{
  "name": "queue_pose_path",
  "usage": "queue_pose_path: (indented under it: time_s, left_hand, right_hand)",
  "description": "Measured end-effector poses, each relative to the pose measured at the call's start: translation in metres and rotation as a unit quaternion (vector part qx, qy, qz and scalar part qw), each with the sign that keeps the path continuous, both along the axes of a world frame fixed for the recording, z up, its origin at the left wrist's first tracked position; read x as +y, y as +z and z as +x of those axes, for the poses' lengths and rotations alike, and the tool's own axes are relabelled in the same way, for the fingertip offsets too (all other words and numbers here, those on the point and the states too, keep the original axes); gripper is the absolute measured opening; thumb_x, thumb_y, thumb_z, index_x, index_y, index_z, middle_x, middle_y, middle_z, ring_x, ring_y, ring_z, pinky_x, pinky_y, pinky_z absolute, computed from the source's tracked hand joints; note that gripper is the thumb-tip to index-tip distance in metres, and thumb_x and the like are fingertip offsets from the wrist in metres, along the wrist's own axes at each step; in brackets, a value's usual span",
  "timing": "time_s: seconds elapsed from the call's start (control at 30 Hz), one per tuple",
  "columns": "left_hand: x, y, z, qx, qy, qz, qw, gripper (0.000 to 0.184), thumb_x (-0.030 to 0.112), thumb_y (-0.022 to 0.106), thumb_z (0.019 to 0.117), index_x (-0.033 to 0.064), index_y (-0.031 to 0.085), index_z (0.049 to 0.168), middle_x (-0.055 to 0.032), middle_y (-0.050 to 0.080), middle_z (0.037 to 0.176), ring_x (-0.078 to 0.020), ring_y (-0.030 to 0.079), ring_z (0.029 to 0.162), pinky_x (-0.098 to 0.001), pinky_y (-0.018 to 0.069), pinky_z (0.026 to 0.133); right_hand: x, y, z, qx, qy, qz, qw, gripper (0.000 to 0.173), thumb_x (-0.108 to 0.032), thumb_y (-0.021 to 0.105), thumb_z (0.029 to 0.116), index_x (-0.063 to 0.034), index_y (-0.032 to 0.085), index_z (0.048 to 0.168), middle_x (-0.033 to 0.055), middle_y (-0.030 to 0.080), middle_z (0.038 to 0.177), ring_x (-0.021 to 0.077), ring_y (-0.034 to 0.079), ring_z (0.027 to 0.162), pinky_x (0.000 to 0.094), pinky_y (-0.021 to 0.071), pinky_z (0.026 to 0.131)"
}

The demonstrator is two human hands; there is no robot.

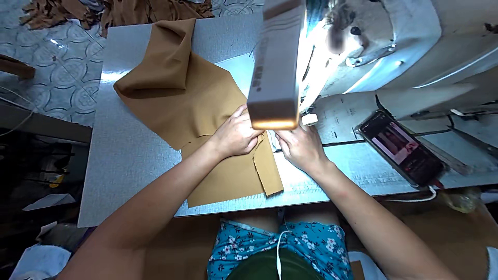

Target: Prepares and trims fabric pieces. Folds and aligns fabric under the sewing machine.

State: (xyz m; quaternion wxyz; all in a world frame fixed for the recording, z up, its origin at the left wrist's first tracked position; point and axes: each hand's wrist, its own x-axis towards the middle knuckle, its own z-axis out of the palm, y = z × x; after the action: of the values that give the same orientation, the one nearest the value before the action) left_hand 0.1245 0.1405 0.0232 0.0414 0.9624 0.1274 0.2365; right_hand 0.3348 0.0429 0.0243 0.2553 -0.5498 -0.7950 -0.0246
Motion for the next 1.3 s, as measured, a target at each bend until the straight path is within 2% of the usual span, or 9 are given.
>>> queue_pose_path:
  time_s: [0.1, 0.3, 0.7, 0.83, 0.97, 1.13, 1.3]
  left_hand:
    - [-0.0021, -0.0014, 0.0004, -0.010, 0.015, -0.037, 0.999, 0.037, 0.012, 0.045, 0.0921, 0.0032, 0.076, 0.110, -0.0151, 0.074, 0.119, -0.0354, 0.068, 0.118, -0.0628, 0.0450, 0.105]
    - [-0.0032, 0.0009, 0.0002, -0.015, 0.005, -0.047, 0.999, 0.036, 0.013, 0.046, 0.0910, 0.0025, 0.076, 0.109, -0.0153, 0.074, 0.116, -0.0357, 0.068, 0.116, -0.0621, 0.0476, 0.101]
    - [-0.0036, -0.0015, -0.0002, 0.000, 0.029, -0.031, 0.999, 0.038, 0.015, 0.046, 0.0932, 0.0038, 0.076, 0.112, -0.0157, 0.073, 0.121, -0.0365, 0.067, 0.119, -0.0626, 0.0459, 0.103]
    - [-0.0016, 0.0004, 0.0004, -0.006, 0.019, -0.029, 0.999, 0.036, 0.014, 0.045, 0.0924, 0.0036, 0.076, 0.110, -0.0153, 0.074, 0.119, -0.0352, 0.068, 0.116, -0.0575, 0.0482, 0.102]
    - [0.0021, -0.0006, -0.0013, -0.007, 0.010, -0.026, 1.000, 0.037, 0.014, 0.045, 0.0920, 0.0043, 0.076, 0.111, -0.0148, 0.074, 0.118, -0.0349, 0.068, 0.116, -0.0567, 0.0477, 0.103]
    - [-0.0002, -0.0009, -0.0011, 0.006, 0.017, -0.017, 1.000, 0.036, 0.015, 0.045, 0.0931, 0.0047, 0.075, 0.111, -0.0149, 0.074, 0.118, -0.0344, 0.068, 0.116, -0.0579, 0.0476, 0.103]
    - [-0.0031, 0.0020, -0.0005, 0.009, 0.012, -0.001, 1.000, 0.036, 0.014, 0.046, 0.0938, 0.0018, 0.075, 0.112, -0.0171, 0.073, 0.120, -0.0362, 0.068, 0.118, -0.0614, 0.0446, 0.105]
  right_hand:
    - [-0.0001, -0.0006, 0.0014, -0.004, 0.010, 0.007, 1.000, 0.030, -0.009, 0.056, 0.0919, -0.0131, 0.078, 0.113, 0.0152, 0.071, 0.110, 0.0388, 0.067, 0.106, 0.0557, 0.0502, 0.084]
    - [-0.0009, -0.0008, 0.0028, 0.012, 0.029, 0.011, 0.999, 0.029, -0.009, 0.056, 0.0901, -0.0108, 0.079, 0.108, 0.0153, 0.072, 0.106, 0.0385, 0.068, 0.103, 0.0575, 0.0501, 0.084]
    - [0.0003, -0.0014, 0.0027, 0.014, 0.014, 0.001, 1.000, 0.033, -0.008, 0.055, 0.0933, -0.0139, 0.079, 0.115, 0.0148, 0.073, 0.111, 0.0380, 0.068, 0.105, 0.0545, 0.0511, 0.085]
    - [-0.0002, -0.0020, 0.0019, 0.026, 0.010, -0.010, 1.000, 0.031, -0.008, 0.056, 0.0936, -0.0132, 0.078, 0.115, 0.0163, 0.072, 0.113, 0.0387, 0.067, 0.104, 0.0553, 0.0510, 0.085]
    - [0.0010, -0.0005, 0.0025, 0.035, 0.019, -0.016, 0.999, 0.031, -0.007, 0.056, 0.0939, -0.0123, 0.078, 0.115, 0.0182, 0.071, 0.112, 0.0397, 0.067, 0.104, 0.0554, 0.0515, 0.083]
    - [0.0021, -0.0054, 0.0045, 0.035, 0.021, -0.009, 0.999, 0.032, -0.009, 0.053, 0.0961, -0.0139, 0.078, 0.115, 0.0161, 0.070, 0.107, 0.0375, 0.067, 0.099, 0.0523, 0.0506, 0.081]
    - [0.0007, -0.0017, 0.0032, 0.040, 0.020, -0.024, 0.999, 0.032, -0.006, 0.057, 0.0941, -0.0121, 0.078, 0.117, 0.0174, 0.071, 0.110, 0.0393, 0.067, 0.102, 0.0554, 0.0510, 0.084]
